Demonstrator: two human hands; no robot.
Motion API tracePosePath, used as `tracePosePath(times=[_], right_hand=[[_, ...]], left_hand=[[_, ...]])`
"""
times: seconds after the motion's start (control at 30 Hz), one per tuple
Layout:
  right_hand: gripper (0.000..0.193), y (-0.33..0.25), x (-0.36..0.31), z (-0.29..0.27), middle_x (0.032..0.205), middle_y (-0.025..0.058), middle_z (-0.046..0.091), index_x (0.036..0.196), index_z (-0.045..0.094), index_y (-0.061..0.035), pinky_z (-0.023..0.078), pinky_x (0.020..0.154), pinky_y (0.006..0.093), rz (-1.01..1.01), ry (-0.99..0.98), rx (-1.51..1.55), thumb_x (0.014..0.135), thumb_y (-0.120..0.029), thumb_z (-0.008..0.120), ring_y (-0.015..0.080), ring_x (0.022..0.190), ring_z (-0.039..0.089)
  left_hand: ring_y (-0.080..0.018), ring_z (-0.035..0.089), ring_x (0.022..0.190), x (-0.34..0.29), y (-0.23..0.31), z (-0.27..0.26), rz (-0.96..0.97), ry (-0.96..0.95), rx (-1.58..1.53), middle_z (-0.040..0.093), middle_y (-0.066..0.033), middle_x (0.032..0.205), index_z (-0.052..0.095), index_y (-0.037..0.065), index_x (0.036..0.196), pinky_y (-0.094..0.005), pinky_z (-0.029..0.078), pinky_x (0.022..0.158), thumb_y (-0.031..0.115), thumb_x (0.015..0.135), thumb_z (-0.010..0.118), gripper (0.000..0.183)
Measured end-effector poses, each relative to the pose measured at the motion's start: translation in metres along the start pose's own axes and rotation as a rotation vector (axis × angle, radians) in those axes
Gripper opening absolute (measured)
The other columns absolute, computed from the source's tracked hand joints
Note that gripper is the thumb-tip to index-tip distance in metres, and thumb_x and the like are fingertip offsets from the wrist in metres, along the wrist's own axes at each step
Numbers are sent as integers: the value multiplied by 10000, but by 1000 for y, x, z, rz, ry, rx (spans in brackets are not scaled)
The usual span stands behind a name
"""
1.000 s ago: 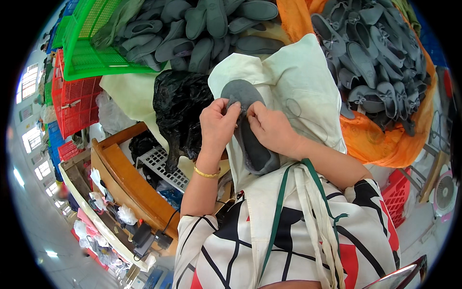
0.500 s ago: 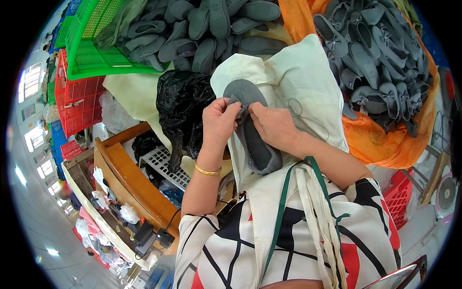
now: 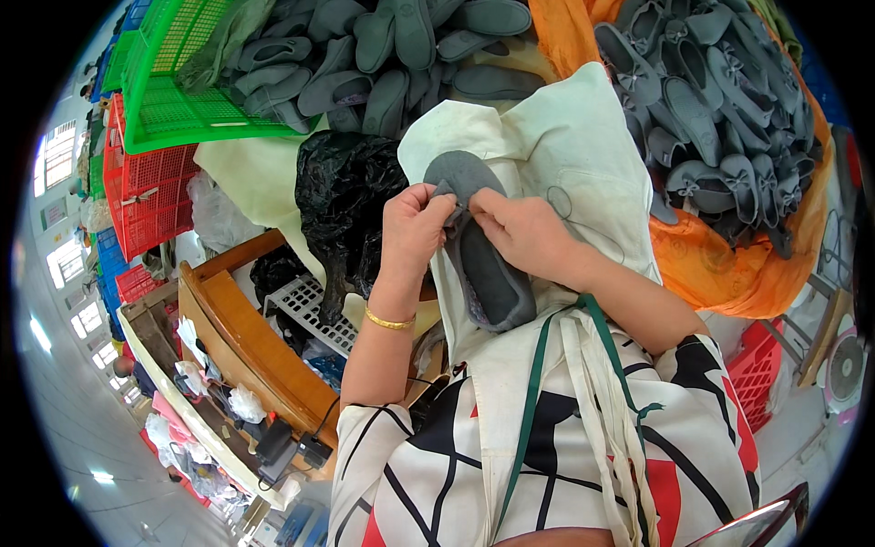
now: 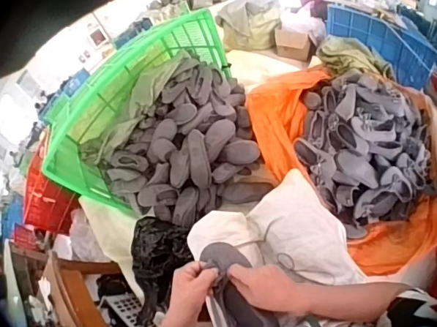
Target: The person sits and sews a decorative bow onto the front of a grey slipper using a needle and thread. They pull the thread through the fabric, tie a knot to secure the bow, and trim the excess thread. The person then places the finished slipper into a green basket and picks up another slipper to repeat the process.
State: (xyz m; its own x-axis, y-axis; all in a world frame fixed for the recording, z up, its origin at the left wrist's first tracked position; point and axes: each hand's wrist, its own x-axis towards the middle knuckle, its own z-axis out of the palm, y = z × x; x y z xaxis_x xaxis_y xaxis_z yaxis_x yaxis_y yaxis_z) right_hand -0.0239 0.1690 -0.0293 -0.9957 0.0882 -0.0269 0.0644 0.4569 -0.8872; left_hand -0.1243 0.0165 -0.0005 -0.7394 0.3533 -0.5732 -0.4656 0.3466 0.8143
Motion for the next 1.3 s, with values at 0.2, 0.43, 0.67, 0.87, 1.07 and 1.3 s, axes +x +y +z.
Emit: tracePosePath(times=[0.2, 0.43, 0.67, 0.87, 1.07, 1.3], right_hand=[[92, 3, 2, -8, 826, 182, 656, 1022, 562, -74, 503, 648, 457, 42, -95, 26, 935, -107, 565, 420, 756, 633], [86, -3, 2, -4, 821, 201, 647, 1019, 562, -68, 500, 636, 458, 67, -53, 71, 948, -115, 564, 429, 754, 630], [95, -5, -1, 6, 809, 220, 634, 1036, 556, -69, 497, 624, 453, 72, 44, 107, 955, -116, 573, 437, 745, 623], [81, -1, 2, -2, 757, 208, 634, 999, 540, -77, 486, 618, 512, 17, -16, 129, 950, -139, 557, 434, 695, 621], [102, 4, 4, -10, 820, 193, 633, 1036, 553, -62, 501, 659, 425, 16, -127, 150, 938, -90, 549, 400, 745, 636], [102, -2, 3, -4, 830, 203, 641, 1040, 560, -58, 501, 647, 423, 53, -50, 153, 944, -92, 556, 409, 752, 639]], left_hand=[[-23, 495, 527, 1, 0, 0, -5, -16, -10, 616, 30, 692, 674, 42, 836, -176, 382, 471, 117, 872, 665, 83], [-23, 484, 521, 2, 3, -1, -27, -28, 9, 612, 32, 692, 674, 46, 846, -177, 388, 474, 130, 880, 655, 93], [-29, 512, 529, 4, 3, -6, -57, -71, -62, 622, 34, 697, 678, 52, 854, -179, 402, 480, 136, 884, 657, 92], [-33, 513, 516, 4, 1, -6, -54, -66, -76, 624, 30, 688, 680, 52, 849, -180, 406, 476, 126, 879, 666, 81], [-37, 508, 502, 4, 2, -5, -55, -58, -85, 622, 27, 678, 678, 49, 842, -184, 407, 470, 120, 874, 672, 78], [-35, 524, 539, 5, 3, -6, -65, -81, -53, 625, 29, 699, 678, 57, 847, -181, 411, 482, 133, 886, 656, 88]])
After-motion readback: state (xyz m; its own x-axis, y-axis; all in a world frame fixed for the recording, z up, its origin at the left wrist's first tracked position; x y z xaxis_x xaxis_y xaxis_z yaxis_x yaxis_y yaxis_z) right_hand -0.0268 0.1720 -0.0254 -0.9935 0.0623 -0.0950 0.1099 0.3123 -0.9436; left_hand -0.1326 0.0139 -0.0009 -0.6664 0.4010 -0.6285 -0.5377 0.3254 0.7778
